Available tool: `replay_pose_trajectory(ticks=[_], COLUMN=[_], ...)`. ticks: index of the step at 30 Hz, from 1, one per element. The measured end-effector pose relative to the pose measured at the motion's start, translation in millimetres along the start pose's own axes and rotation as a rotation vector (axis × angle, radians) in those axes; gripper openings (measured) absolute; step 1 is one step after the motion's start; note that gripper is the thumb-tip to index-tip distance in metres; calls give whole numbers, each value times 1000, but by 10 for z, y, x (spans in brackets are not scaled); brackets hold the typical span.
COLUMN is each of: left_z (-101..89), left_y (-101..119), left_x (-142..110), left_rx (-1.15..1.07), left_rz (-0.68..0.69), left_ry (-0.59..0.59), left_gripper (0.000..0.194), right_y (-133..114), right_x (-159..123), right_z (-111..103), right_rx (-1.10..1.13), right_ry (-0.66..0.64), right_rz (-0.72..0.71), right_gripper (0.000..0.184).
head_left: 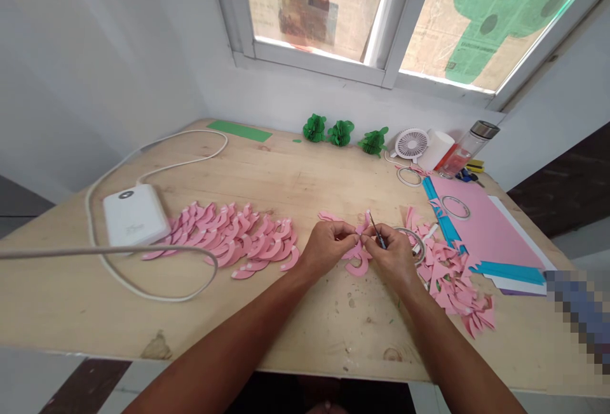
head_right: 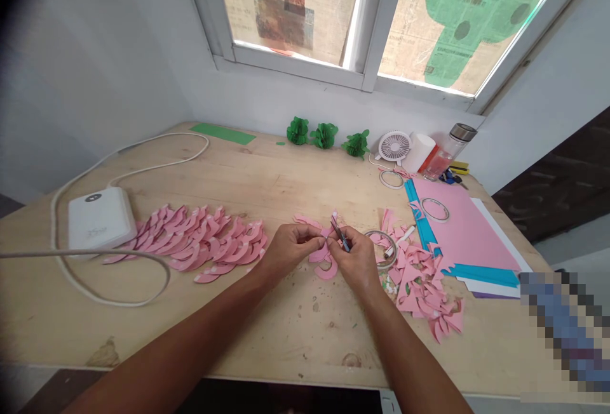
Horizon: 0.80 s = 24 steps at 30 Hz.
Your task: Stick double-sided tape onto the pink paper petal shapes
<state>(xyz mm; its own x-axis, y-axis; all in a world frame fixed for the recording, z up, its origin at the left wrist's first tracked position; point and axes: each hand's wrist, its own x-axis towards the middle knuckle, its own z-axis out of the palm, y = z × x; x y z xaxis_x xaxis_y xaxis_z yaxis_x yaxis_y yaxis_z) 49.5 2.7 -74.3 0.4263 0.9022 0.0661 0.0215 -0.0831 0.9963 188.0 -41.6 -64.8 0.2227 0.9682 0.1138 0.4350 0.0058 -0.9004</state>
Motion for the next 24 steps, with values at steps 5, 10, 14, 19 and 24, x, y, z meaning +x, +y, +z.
replay_pose_trajectory(ticks=[5, 10, 14, 19, 24], left_z=[14, 19, 16, 23, 23], left_y=[-22, -71, -75, -67, -72], left_x=[-4, 3, 9, 17, 25], left_rx=[13, 15, 11, -36, -75], left_rz=[6, 23, 17, 1, -19], left_ry=[27, 61, 66, 78, 79], left_gripper=[12, 14, 15, 15, 13], right_y=[2, 10, 10, -6, 4], right_x=[-5, -2, -4, -4, 1], right_z=[10, 18, 25, 29, 28], right_rx=[-31, 6, 34, 36, 40], right_ry=[8, 8, 16, 37, 43], right_rz=[-11, -10, -18, -6, -8], right_gripper=[14, 16, 18, 19, 15])
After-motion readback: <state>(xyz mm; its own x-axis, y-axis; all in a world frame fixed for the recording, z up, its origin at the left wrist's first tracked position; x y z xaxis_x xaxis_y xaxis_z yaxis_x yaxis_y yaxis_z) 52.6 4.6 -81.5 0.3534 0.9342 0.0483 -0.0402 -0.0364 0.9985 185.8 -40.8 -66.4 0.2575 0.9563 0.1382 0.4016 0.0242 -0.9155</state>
